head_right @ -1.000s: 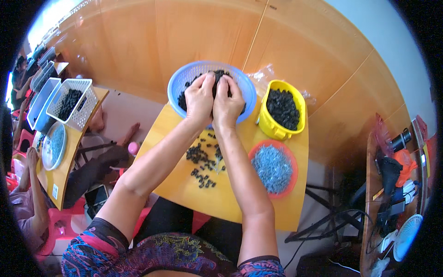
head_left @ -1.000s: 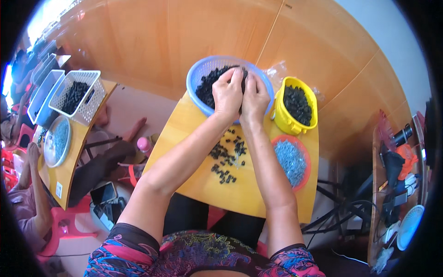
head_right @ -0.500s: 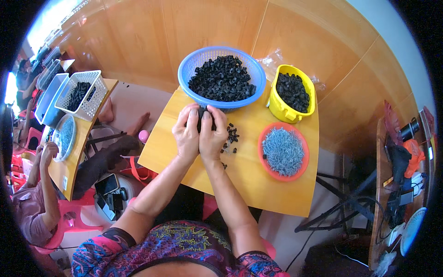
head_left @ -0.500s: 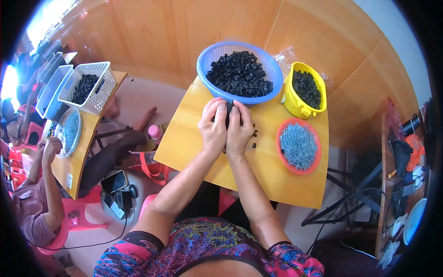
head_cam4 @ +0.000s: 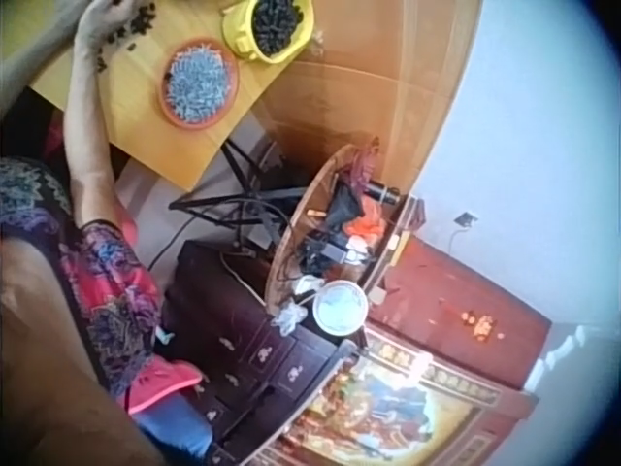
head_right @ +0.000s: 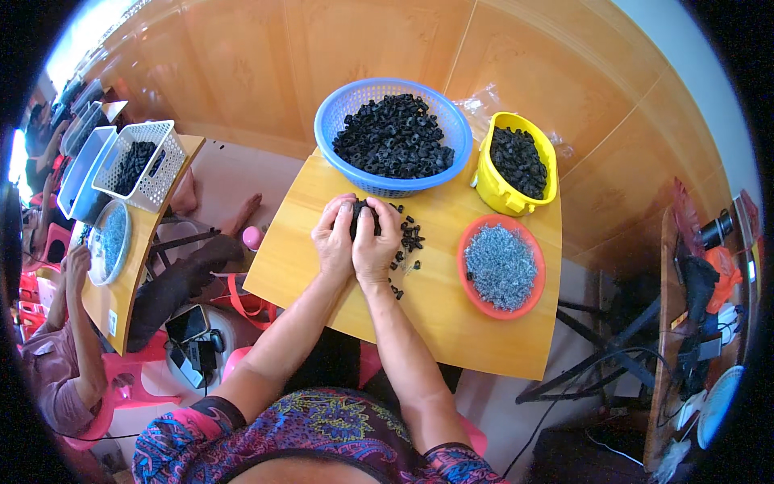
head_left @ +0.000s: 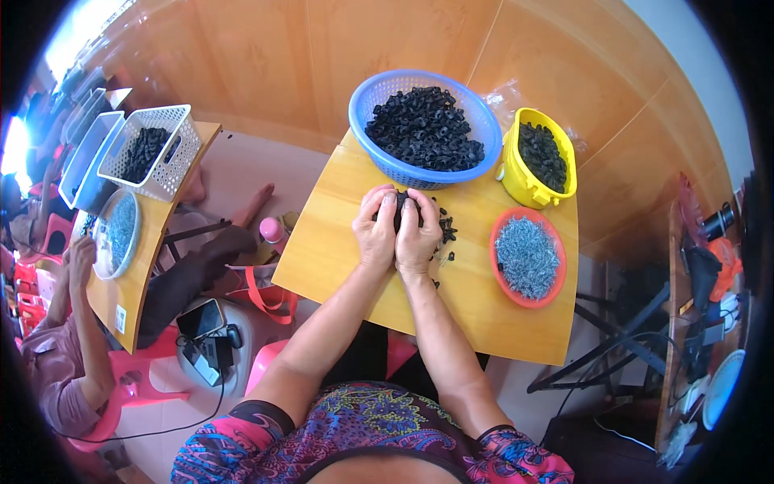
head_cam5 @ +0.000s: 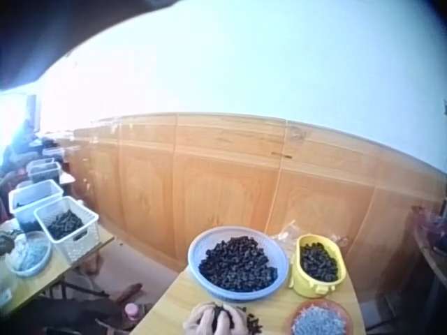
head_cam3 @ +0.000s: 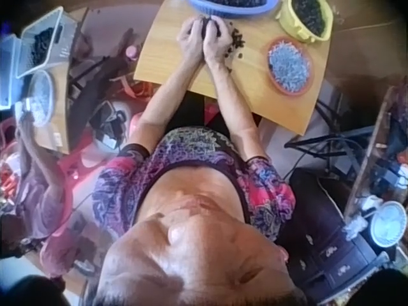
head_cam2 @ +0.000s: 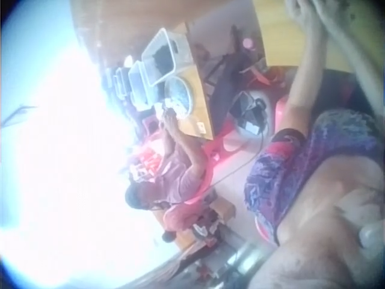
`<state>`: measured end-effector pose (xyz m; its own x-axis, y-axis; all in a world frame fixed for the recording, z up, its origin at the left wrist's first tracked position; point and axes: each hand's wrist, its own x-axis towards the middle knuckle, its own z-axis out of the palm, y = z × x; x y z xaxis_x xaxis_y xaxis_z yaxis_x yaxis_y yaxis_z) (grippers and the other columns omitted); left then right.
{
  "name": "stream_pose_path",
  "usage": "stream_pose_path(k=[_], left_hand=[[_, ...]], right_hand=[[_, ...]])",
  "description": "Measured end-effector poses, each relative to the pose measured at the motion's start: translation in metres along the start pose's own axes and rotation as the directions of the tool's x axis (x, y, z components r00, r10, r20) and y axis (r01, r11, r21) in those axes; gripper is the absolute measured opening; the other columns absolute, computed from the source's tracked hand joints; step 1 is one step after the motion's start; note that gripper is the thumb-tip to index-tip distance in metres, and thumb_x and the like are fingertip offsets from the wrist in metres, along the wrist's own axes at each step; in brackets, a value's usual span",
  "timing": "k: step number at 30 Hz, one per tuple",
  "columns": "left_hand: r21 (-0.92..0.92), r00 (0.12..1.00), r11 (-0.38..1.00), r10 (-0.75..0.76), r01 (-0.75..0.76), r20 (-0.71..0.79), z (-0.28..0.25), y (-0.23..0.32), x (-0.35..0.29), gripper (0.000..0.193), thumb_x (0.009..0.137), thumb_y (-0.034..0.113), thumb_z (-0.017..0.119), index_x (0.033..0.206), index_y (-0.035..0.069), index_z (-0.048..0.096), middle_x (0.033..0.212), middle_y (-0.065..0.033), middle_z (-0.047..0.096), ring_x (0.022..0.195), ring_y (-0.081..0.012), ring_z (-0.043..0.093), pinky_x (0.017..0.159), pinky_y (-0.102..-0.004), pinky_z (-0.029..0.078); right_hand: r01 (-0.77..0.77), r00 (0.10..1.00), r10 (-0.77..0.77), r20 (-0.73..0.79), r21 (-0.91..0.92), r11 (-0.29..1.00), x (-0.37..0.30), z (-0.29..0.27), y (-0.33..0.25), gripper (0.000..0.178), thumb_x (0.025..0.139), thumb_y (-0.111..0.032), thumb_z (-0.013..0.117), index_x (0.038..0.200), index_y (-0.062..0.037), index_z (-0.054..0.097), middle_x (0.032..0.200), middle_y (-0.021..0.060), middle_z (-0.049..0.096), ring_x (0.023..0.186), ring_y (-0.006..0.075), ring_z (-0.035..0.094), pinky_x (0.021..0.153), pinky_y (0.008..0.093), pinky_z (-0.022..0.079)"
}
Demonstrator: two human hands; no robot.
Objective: The person assembles plastic components by hand, inserting small metal springs into the plastic pieces and gathering additional parts from containers onto the table.
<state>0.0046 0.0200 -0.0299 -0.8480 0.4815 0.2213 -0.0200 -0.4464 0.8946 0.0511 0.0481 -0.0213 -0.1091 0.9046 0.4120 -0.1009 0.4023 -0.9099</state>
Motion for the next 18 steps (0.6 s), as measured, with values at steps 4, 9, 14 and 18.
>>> stream_pose_path(k=[4,9,14,18], left_hand=[[0.002,1.000,1.000,0.022,-0.022,0.003,-0.0011,-0.0024,0.0046,0.014,0.088,0.003,0.055,0.095,-0.004,0.065,0.107,-0.0097,0.061,0.098,-0.0160,0.056,0.089,-0.0284,0.044],[-0.062,1.000,0.998,0.018,-0.018,0.003,0.0008,-0.0002,0.0034,0.011,0.082,-0.002,0.058,0.091,-0.003,0.065,0.106,-0.0108,0.062,0.097,-0.0169,0.056,0.089,-0.0299,0.044],[0.010,0.998,0.998,0.055,-0.055,0.044,0.0009,0.0015,0.0044,0.011,0.078,-0.002,0.061,0.088,-0.003,0.065,0.102,-0.0129,0.062,0.097,-0.0194,0.057,0.088,-0.0312,0.045],[0.002,0.995,1.000,0.015,-0.015,0.102,0.0003,0.0022,0.0032,0.011,0.077,0.000,0.061,0.087,-0.002,0.067,0.100,-0.0136,0.063,0.098,-0.0210,0.057,0.088,-0.0325,0.044]], right_hand=[[0.000,1.000,0.001,0.016,-0.009,1.000,0.0010,0.0002,0.0002,0.016,0.083,-0.007,0.057,0.095,0.0017,0.063,0.101,0.0146,0.060,0.092,0.0264,0.059,0.084,0.0349,0.047],[0.041,0.999,-0.042,-0.020,-0.049,0.998,0.0031,-0.0028,0.0056,0.014,0.083,-0.005,0.058,0.094,0.0014,0.063,0.102,0.0144,0.059,0.095,0.0272,0.058,0.086,0.0354,0.046],[0.070,0.998,-0.070,0.002,-0.075,0.995,0.0045,-0.0045,0.0027,0.014,0.083,-0.006,0.058,0.094,0.0013,0.062,0.102,0.0141,0.059,0.095,0.0270,0.057,0.087,0.0354,0.046],[0.111,0.994,-0.110,0.017,-0.133,0.985,0.0056,-0.0060,0.0083,0.013,0.083,-0.007,0.060,0.091,0.0013,0.064,0.103,0.0142,0.059,0.096,0.0271,0.057,0.088,0.0354,0.045]])
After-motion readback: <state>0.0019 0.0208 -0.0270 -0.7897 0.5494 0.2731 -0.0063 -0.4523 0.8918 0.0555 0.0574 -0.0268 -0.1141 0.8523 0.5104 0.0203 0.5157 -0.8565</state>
